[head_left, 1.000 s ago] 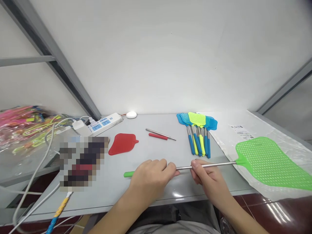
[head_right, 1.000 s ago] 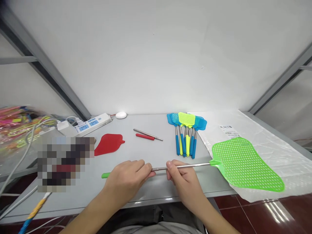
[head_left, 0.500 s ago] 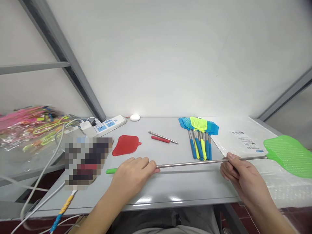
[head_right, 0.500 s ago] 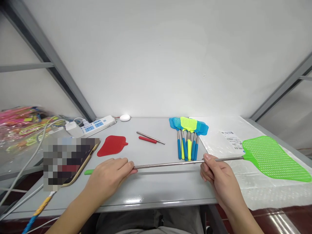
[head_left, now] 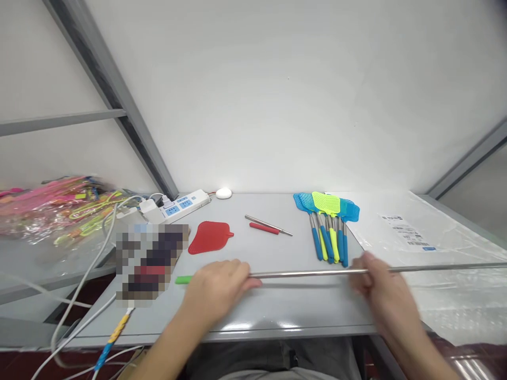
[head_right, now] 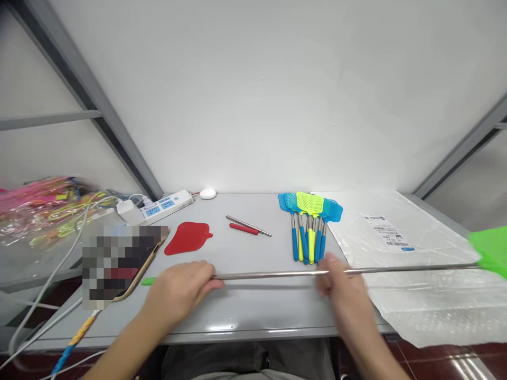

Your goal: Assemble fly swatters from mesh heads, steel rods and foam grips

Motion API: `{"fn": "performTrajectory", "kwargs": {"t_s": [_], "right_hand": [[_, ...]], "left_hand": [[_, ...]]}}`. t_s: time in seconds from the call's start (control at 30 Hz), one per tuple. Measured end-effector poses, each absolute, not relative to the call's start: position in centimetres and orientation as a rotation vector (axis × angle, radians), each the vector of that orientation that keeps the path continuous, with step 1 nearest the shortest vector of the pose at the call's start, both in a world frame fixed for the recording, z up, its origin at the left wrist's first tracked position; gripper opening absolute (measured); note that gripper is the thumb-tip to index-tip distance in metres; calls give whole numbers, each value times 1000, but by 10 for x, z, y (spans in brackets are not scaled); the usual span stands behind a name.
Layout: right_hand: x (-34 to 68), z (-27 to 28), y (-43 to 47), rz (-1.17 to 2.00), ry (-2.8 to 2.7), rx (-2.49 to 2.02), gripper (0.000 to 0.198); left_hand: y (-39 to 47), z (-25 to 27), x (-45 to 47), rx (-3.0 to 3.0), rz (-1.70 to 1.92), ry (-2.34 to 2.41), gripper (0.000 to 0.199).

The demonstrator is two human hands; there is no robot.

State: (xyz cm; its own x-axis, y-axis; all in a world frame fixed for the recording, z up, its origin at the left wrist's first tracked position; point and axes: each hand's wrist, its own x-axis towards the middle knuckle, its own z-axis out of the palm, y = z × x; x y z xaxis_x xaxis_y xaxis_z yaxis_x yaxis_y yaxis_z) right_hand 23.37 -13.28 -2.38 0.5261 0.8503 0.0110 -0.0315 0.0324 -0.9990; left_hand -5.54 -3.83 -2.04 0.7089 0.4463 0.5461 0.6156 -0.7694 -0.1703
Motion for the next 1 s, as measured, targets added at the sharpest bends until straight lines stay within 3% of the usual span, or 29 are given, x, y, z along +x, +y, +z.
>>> {"fn": "performTrajectory", "kwargs": {"t_s": [0.2,0.57,0.8,1.0], "right_hand": [[263,-15,-142,826,-702,-1301,49],[218,-46,-129,972,-803,-1271,51],[249,-29,-142,822,-782,-1329,50],[252,-17,-144,889,-693,-1302,50]], "left_hand": [[-25,-23,-86,-2523,-661,-815,45],[-46,-21,-43,-2637,-661,-893,43],[-31,-8,-73,-2562,-725,-844,42],[-31,-12,-82,-2489,-721,-937,36]]}}
